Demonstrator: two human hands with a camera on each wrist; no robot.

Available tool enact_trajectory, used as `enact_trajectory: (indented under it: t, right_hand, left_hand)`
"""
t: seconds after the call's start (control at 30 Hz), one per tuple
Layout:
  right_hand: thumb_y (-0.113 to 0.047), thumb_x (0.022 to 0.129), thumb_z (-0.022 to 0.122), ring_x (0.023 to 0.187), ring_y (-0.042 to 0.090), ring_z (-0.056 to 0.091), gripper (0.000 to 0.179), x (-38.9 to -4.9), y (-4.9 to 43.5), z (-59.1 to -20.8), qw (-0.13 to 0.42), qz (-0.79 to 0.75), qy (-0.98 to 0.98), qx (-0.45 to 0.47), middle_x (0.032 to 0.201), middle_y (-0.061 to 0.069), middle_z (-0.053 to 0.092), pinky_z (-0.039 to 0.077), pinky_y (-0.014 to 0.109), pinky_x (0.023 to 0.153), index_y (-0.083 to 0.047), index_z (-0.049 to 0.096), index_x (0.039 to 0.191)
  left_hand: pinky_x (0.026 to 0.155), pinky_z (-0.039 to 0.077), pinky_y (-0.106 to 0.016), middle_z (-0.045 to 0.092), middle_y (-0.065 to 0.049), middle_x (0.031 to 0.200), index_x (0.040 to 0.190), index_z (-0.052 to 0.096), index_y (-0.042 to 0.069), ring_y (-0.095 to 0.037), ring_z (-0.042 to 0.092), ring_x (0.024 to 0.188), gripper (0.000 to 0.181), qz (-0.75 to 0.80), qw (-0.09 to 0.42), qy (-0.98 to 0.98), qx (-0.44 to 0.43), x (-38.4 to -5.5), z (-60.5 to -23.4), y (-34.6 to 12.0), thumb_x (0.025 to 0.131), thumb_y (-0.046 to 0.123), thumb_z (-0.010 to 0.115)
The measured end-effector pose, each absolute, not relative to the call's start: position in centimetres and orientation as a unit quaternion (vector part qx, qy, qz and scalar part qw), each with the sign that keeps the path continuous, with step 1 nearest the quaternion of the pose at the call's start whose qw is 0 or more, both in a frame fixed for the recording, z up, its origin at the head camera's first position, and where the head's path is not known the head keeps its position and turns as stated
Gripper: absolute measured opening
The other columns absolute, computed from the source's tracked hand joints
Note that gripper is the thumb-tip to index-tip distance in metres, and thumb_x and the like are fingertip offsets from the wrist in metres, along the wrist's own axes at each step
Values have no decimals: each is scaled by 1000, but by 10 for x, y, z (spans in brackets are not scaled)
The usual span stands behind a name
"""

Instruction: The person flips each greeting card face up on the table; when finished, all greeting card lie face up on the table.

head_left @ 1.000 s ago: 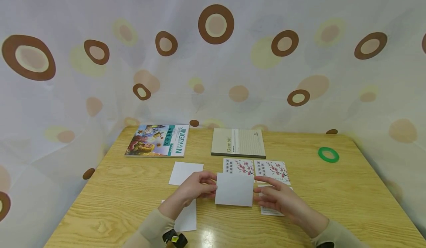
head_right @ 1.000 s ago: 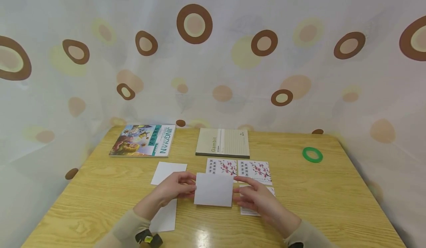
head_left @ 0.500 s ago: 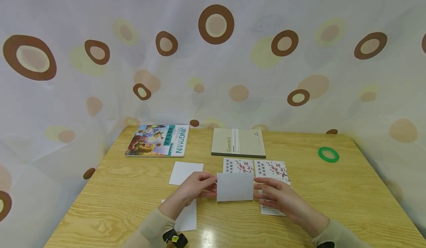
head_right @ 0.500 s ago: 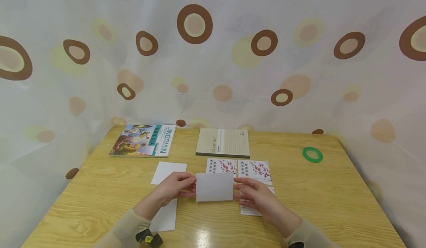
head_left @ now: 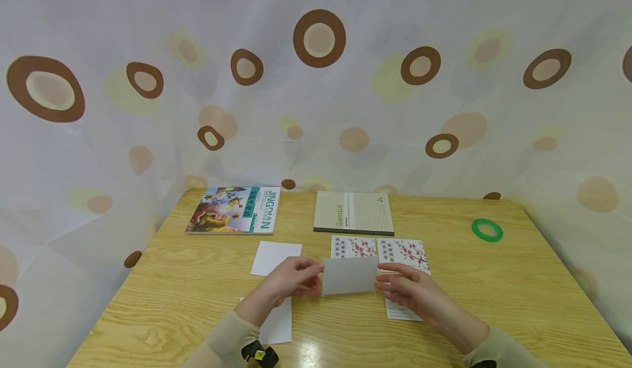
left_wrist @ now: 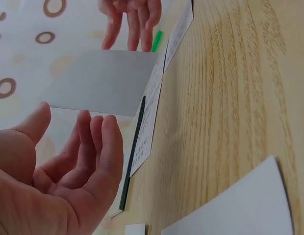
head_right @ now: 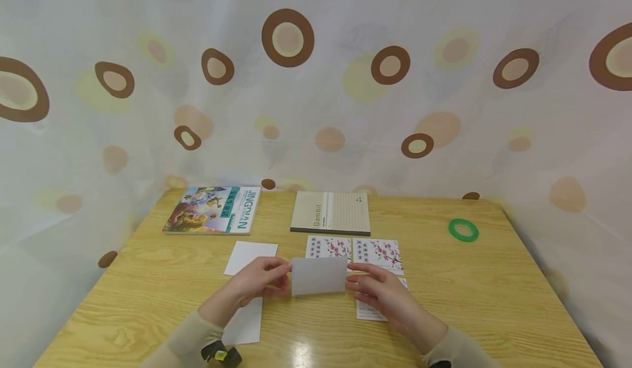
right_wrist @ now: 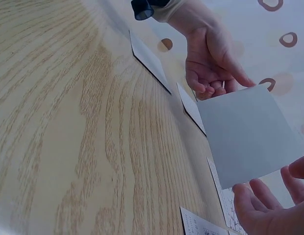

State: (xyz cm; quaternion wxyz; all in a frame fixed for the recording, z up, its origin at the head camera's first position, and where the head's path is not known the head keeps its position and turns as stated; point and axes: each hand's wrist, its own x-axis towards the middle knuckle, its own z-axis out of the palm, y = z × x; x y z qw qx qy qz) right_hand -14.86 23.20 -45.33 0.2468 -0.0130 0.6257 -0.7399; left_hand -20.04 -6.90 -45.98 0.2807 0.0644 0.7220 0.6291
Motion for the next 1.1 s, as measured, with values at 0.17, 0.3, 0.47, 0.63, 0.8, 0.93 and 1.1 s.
enact_trajectory:
  t: [0.17,0.3,0.47,0.63,0.8,0.93,1.1]
  right_hand:
    - [-21,103,52,112,12,65,51,-149,233,-454,246,-744,622,-9,122,2,68,53,29,98,2,39,147]
    - [-22,103,53,113,11,65,50,-148,234,-454,243,-739,628,-6,125,3,66,53,29,99,2,42,145]
    - [-26,103,53,116,10,63,48,-148,234,-454,237,-731,640,-9,126,1,64,52,29,100,3,45,141]
    - [-27,103,53,117,9,62,46,-148,234,-454,232,-721,652,-14,127,-1,63,51,29,101,3,49,138]
    - [-29,103,54,118,10,61,48,-148,232,-455,227,-709,667,-10,127,1,63,51,29,100,4,48,137]
    - [-29,103,54,115,9,62,48,-148,232,-457,225,-709,669,-6,125,-1,62,52,30,100,4,49,138]
    - [-27,102,55,109,6,60,48,-148,231,-457,220,-705,674,-8,124,-3,61,53,29,98,5,49,138]
  left_hand:
    - [81,61,-34,70,-3,87,114,67,-6,-10,67,80,42,621,284,728,68,-200,-461,-69,100,32,58]
    - [84,60,-35,72,-10,95,111,68,-9,-12,68,84,43,620,281,729,67,-200,-461,-69,100,31,59]
    - [86,59,-37,71,-21,105,111,67,-13,-16,69,90,44,621,276,730,73,-200,-461,-68,100,29,58]
    - [87,59,-38,70,-23,108,115,66,-14,-19,70,93,41,630,272,723,79,-200,-461,-68,99,24,61]
    - [86,59,-36,71,-21,106,115,68,-11,-17,70,91,36,632,266,724,75,-201,-463,-67,96,19,66]
    - [84,60,-34,72,-15,103,115,69,-7,-16,71,88,34,635,258,725,66,-201,-464,-67,93,19,70]
    - [83,60,-35,73,-6,96,115,68,-7,-14,71,85,31,652,252,713,61,-201,-465,-66,90,12,72]
